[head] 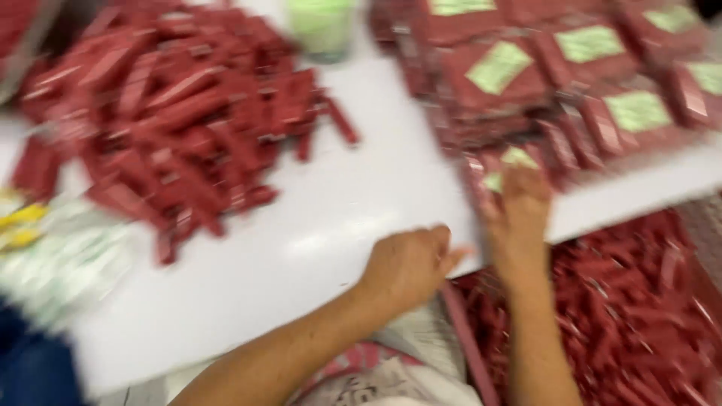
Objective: Manually sorting and placing sausages into plastic bags and applying labels on a production table.
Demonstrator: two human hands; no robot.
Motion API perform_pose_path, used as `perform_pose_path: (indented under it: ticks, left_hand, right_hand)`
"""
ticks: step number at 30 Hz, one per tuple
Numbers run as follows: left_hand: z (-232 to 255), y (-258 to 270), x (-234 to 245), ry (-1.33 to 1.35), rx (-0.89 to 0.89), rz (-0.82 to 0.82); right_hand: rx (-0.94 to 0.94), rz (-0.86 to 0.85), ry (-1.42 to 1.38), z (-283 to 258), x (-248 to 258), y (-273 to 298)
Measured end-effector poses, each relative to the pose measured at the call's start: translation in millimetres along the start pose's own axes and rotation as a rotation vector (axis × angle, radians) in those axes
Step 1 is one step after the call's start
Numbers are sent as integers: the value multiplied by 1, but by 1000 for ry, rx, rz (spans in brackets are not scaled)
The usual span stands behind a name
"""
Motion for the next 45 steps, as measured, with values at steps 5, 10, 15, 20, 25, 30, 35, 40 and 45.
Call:
perform_pose_path:
  ticks: [5, 10, 15, 20, 25, 30, 35, 40, 45]
  left_hand:
    - [-76, 145, 65, -214, -221, 542]
    - [-165, 270, 161, -843, 275, 996]
    - [-227, 289, 184, -941, 362, 972]
    - [-238, 284, 199, -806, 303, 1032]
    - [-215, 287, 218, -597, 107, 991]
    - [-199, 273, 203, -183, -143, 454]
    - [-165, 206, 147, 71, -164, 454]
    - [-119, 82, 56, 944, 295, 201]
    - [-73, 27, 55, 209, 227, 202]
  right_hand:
    - [57, 203, -135, -80, 39, 27]
    - [279, -236, -556, -202, 5, 25]
    - [660, -624, -715, -337, -62, 4]
    - [848, -693, -482, -445, -162, -16]
    - [927, -438, -345, -468, -212, -20]
    - [854, -483, -373, -394, -79, -17]
    - [431, -371, -705, -276, 45, -49]
    - [218, 72, -40, -162, 67, -76]
    - [166, 118, 4, -142, 38, -32]
Point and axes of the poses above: each hand's wrist, its own y-axis away from the middle knuckle, its own x-axis out of the back of the hand, z = x × y, the point moved 3 cm from there along -y, towards the middle knuckle, and after that the axes turned 1 degree about -x, right-handed, at the moved point
